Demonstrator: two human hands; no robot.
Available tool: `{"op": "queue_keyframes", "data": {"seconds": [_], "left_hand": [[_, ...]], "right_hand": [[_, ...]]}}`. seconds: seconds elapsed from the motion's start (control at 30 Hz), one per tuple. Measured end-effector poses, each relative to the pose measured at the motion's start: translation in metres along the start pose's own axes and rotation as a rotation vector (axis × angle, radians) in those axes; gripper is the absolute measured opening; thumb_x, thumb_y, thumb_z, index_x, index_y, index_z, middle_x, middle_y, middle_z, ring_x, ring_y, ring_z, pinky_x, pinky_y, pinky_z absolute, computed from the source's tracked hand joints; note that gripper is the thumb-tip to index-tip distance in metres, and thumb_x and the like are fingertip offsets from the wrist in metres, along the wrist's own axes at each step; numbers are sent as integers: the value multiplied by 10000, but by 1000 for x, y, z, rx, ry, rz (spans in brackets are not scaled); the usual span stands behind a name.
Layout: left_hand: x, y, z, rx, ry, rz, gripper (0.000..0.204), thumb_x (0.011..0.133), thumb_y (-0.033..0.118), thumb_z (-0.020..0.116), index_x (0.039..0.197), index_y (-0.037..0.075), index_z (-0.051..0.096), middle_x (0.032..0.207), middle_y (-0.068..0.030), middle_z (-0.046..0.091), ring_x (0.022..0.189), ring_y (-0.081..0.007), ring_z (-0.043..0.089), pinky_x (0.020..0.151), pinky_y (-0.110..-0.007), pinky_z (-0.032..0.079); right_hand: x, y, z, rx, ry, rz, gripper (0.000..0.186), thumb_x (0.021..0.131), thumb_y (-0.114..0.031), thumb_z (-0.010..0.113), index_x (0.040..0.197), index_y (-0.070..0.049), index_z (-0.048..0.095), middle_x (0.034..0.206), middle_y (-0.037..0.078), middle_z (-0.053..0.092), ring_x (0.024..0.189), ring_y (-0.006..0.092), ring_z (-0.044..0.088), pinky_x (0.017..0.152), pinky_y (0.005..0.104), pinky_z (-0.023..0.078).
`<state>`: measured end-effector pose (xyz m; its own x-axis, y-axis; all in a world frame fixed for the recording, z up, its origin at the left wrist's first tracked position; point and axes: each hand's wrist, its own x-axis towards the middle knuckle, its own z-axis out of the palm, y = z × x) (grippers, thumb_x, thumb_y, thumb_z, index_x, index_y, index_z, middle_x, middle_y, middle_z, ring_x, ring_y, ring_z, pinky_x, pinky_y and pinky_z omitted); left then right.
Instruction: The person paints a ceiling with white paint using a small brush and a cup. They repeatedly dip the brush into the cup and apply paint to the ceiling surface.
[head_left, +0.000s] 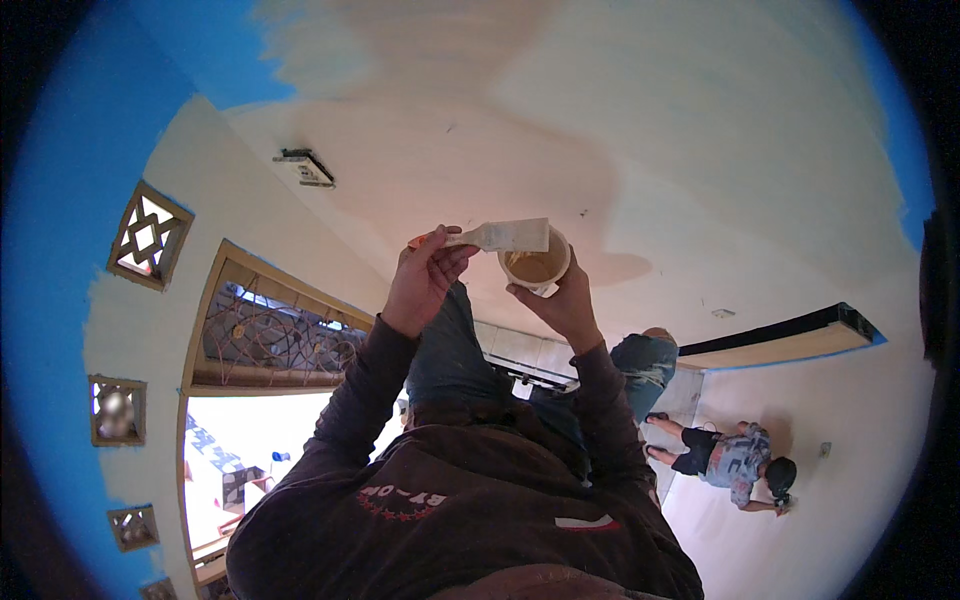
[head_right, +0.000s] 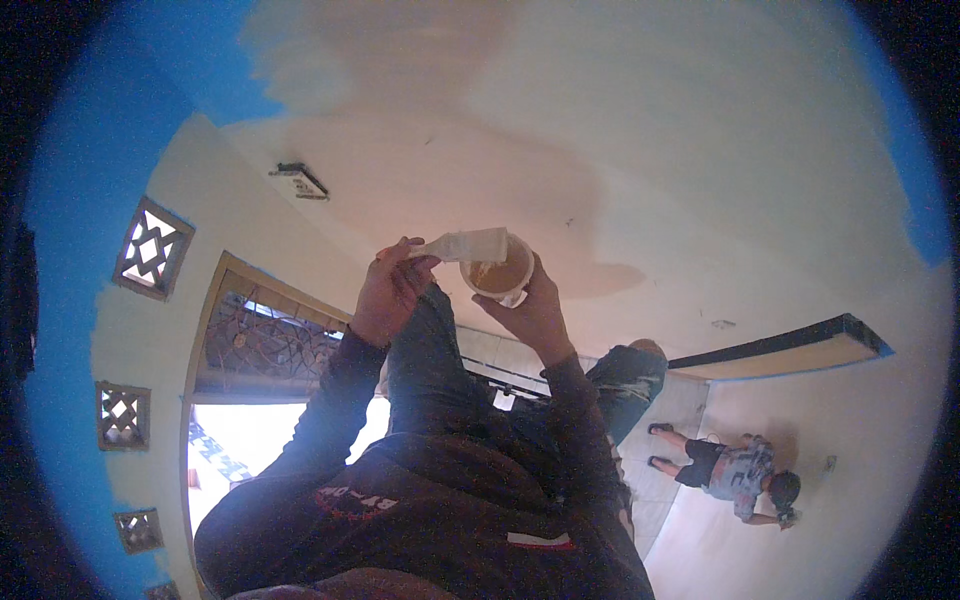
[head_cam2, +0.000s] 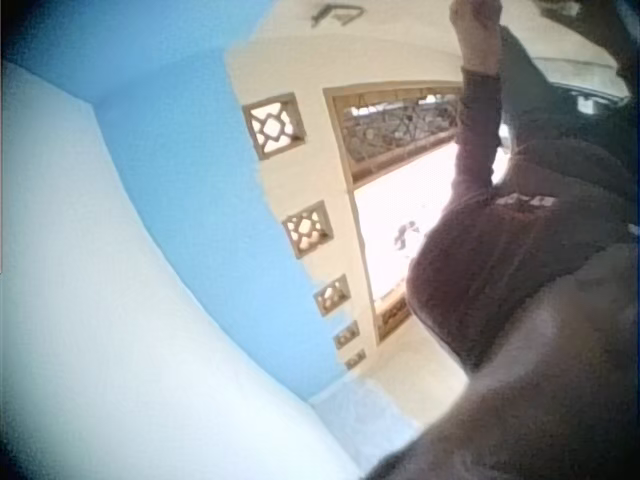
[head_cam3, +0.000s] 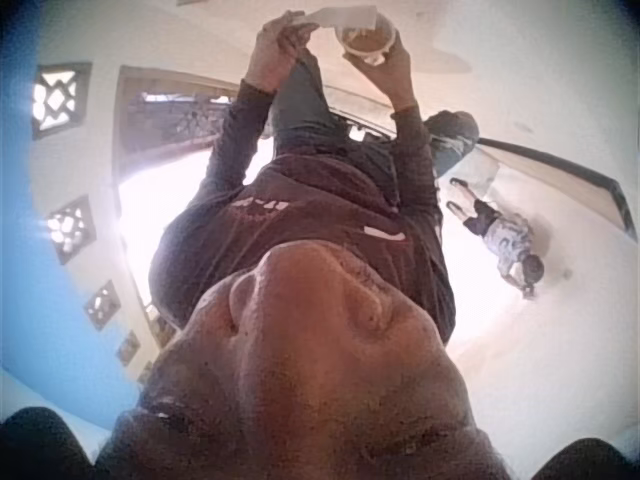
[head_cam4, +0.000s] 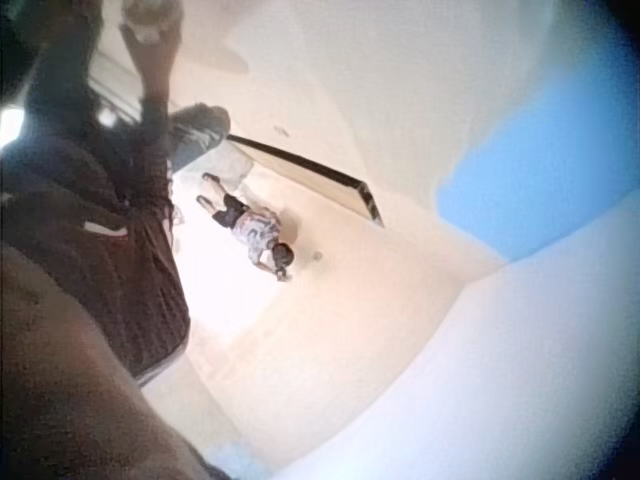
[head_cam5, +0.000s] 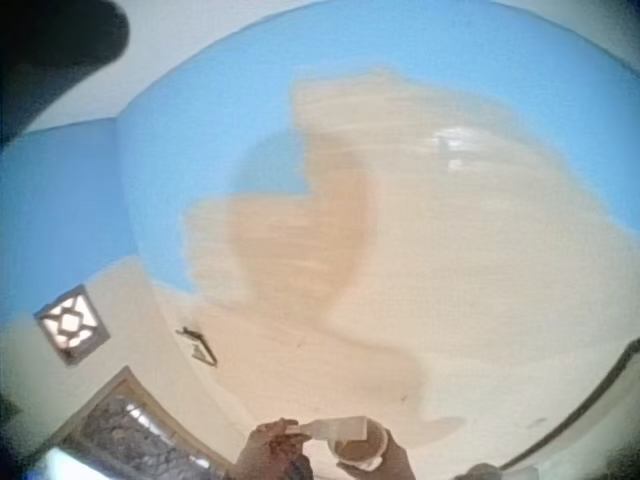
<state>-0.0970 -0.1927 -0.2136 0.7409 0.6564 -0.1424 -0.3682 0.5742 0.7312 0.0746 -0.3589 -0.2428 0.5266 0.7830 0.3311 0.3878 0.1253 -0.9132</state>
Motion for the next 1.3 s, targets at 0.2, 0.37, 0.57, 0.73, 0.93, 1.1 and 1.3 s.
{"op": "queue_keyframes", "data": {"seconds": [0.2,0.37,0.57,0.73,0.93,1.1,1.3], "left_hand": [[2,4,8,-14,17,-3,267,1022,244,565,1111,-3,612,1020,-172,717,897,-206,723,726,-271,603],[8,16,9,-33,-43,-1,250,1032,213,542,1123,-5,625,1058,-157,708,1002,-222,709,804,-278,591],[41,56,20,-166,-149,113,244,1033,197,536,1109,-23,610,1042,-168,705,980,-230,711,795,-280,594],[58,91,39,-194,-218,194,249,1031,190,537,1120,-34,600,1052,-191,701,1017,-248,698,828,-298,592],[90,145,56,-128,-249,324,252,1031,181,536,1136,-43,586,1069,-212,693,995,-252,698,821,-292,595],[117,209,89,-83,-280,490,240,1036,160,526,1130,-57,568,1105,-263,666,984,-248,696,801,-282,610],[172,268,97,24,-390,633,285,1041,191,532,1171,-61,559,1180,-225,659,1124,-267,662,921,-309,588]], "right_hand": [[9,-19,-3,41,-11,26,842,716,-204,896,1396,-23,435,1257,169,634,1159,272,645,956,409,548],[13,-17,-2,33,-13,9,826,713,-214,899,1380,-23,449,1226,162,652,1155,270,648,938,412,559],[43,-43,-5,1,-37,-33,744,719,-214,895,1304,-11,482,1207,165,660,1120,272,668,931,394,561],[86,-72,-8,17,-20,-148,715,712,-216,898,1268,-10,500,1155,169,680,1091,269,682,908,391,570],[134,-111,-12,-87,16,-151,731,720,-301,888,1258,13,505,1134,192,694,1045,283,702,888,388,574],[162,-130,-13,-41,62,-227,778,723,-323,888,1294,23,488,1187,205,673,1087,293,681,911,387,562],[167,-138,-7,-59,74,-238,788,717,-323,890,1303,11,483,1200,192,670,1097,300,676,928,392,556]]}}
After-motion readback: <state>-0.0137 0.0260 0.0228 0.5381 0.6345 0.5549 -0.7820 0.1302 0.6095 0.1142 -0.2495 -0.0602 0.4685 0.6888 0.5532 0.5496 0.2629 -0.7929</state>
